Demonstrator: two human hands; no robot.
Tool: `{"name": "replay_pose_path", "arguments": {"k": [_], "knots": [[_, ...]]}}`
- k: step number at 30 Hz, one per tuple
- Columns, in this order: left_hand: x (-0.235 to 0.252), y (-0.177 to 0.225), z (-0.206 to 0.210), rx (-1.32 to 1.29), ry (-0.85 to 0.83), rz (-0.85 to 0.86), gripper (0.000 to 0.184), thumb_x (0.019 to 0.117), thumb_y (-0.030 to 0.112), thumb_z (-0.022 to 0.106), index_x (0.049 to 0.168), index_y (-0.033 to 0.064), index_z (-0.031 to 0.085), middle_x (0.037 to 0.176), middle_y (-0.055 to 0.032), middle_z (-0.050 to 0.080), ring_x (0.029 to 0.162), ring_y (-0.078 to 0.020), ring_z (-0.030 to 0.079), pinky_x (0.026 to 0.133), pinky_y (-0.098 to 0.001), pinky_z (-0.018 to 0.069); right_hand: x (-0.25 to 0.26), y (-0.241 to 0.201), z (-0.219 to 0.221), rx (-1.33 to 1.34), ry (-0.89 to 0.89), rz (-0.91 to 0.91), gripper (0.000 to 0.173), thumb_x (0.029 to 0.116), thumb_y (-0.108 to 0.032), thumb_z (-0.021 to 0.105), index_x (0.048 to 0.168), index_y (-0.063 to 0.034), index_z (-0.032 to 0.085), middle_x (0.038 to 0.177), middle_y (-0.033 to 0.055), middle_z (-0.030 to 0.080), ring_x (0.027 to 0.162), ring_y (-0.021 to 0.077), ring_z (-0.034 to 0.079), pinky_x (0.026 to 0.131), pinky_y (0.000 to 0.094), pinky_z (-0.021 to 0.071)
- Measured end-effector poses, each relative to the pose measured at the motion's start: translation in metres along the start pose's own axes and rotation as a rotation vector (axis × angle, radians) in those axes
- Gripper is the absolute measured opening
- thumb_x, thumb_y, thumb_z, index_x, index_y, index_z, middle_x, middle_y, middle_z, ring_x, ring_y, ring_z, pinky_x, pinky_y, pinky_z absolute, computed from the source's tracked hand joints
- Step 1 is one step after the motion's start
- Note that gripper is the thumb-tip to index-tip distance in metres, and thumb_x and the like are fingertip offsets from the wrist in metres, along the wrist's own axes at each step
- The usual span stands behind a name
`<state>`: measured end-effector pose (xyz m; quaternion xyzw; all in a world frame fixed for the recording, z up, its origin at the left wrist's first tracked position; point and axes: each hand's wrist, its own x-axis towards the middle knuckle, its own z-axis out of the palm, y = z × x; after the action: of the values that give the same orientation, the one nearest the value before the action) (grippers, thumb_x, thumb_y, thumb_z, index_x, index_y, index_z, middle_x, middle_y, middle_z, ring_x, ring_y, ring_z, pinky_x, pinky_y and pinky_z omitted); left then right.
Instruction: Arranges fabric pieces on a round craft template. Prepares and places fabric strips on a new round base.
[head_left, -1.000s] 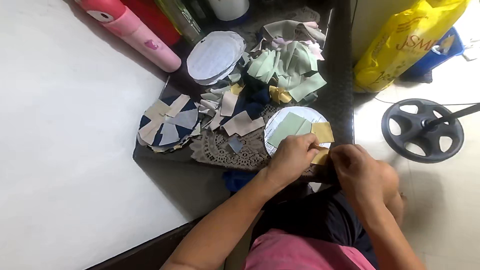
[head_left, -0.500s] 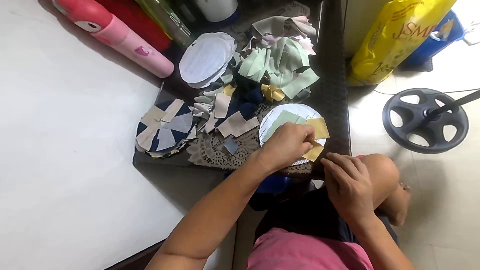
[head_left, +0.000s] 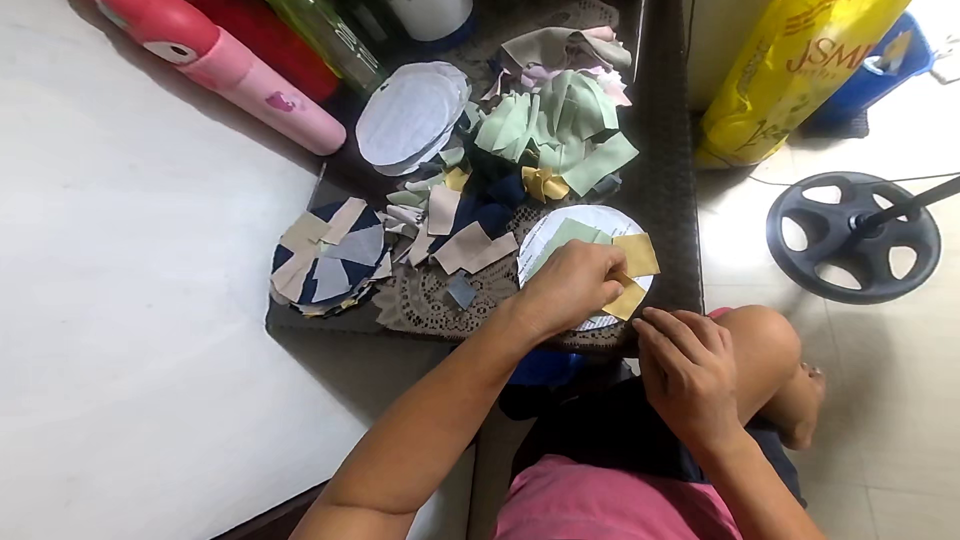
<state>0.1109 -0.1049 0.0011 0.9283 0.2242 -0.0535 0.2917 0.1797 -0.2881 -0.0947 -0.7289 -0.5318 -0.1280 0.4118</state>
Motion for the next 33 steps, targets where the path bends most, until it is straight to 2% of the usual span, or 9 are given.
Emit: {"name": "replay_pose_path", "arguments": {"k": [14, 19, 26, 29, 32, 33], "knots": [[0.006, 0.003, -0.008, 0.066, -0.058, 0.097, 0.005, 0.0958, 0.012, 0.071, 0.099, 0.0084, 0.073, 0.078, -0.0036, 0.069, 0.070, -0.0148, 0.065, 0.066, -0.0360, 0.0537, 0.009, -0.001, 0.003, -0.003, -0.009, 0.006, 0.024, 0.0960, -0.011, 0.057, 0.101, -0.0113, 0.081, 0.110, 0.0070, 0.077, 0.099, 0.0271, 0.068, 0.084, 0.0409, 0.0498], [0.004, 0.002, -0.007, 0.046, -0.047, 0.086, 0.004, 0.0956, 0.012, 0.071, 0.097, 0.0090, 0.073, 0.078, -0.0033, 0.069, 0.070, -0.0141, 0.065, 0.065, -0.0356, 0.0542, 0.017, -0.002, 0.005, -0.057, -0.056, 0.003, 0.025, 0.0969, -0.016, 0.056, 0.102, -0.0176, 0.080, 0.111, 0.0037, 0.076, 0.101, 0.0273, 0.067, 0.082, 0.0436, 0.0474], [-0.006, 0.000, 0.005, 0.113, 0.134, -0.089, 0.020, 0.0966, 0.018, 0.071, 0.113, 0.0070, 0.068, 0.076, -0.0066, 0.068, 0.068, -0.0229, 0.067, 0.065, -0.0454, 0.0563, 0.017, 0.000, 0.007, -0.081, -0.072, -0.002, 0.025, 0.0971, -0.017, 0.055, 0.102, -0.0200, 0.080, 0.110, 0.0026, 0.076, 0.102, 0.0282, 0.066, 0.082, 0.0449, 0.0465], [-0.013, -0.002, 0.015, 0.210, 0.326, -0.110, 0.021, 0.0980, 0.014, 0.068, 0.116, 0.0020, 0.068, 0.085, -0.0134, 0.070, 0.078, -0.0312, 0.070, 0.071, -0.0508, 0.0574, 0.016, 0.000, 0.008, -0.084, -0.068, -0.004, 0.025, 0.0966, -0.017, 0.055, 0.101, -0.0196, 0.080, 0.110, 0.0028, 0.076, 0.101, 0.0280, 0.066, 0.081, 0.0446, 0.0461], [-0.017, -0.012, 0.029, 0.255, 0.557, 0.080, 0.018, 0.0974, 0.007, 0.061, 0.111, 0.0016, 0.073, 0.103, -0.0148, 0.072, 0.098, -0.0335, 0.070, 0.082, -0.0482, 0.0576, 0.016, 0.001, 0.008, -0.091, -0.066, -0.011, 0.026, 0.0964, -0.017, 0.055, 0.102, -0.0199, 0.080, 0.110, 0.0023, 0.076, 0.101, 0.0279, 0.066, 0.082, 0.0445, 0.0461], [-0.018, -0.016, 0.034, 0.252, 0.571, 0.168, 0.022, 0.0988, 0.009, 0.058, 0.113, 0.0036, 0.074, 0.112, -0.0134, 0.072, 0.110, -0.0331, 0.068, 0.091, -0.0482, 0.0564, 0.016, 0.001, 0.008, -0.090, -0.067, -0.012, 0.026, 0.0967, -0.017, 0.055, 0.102, -0.0198, 0.080, 0.110, 0.0024, 0.076, 0.102, 0.0280, 0.066, 0.083, 0.0447, 0.0459]]}}
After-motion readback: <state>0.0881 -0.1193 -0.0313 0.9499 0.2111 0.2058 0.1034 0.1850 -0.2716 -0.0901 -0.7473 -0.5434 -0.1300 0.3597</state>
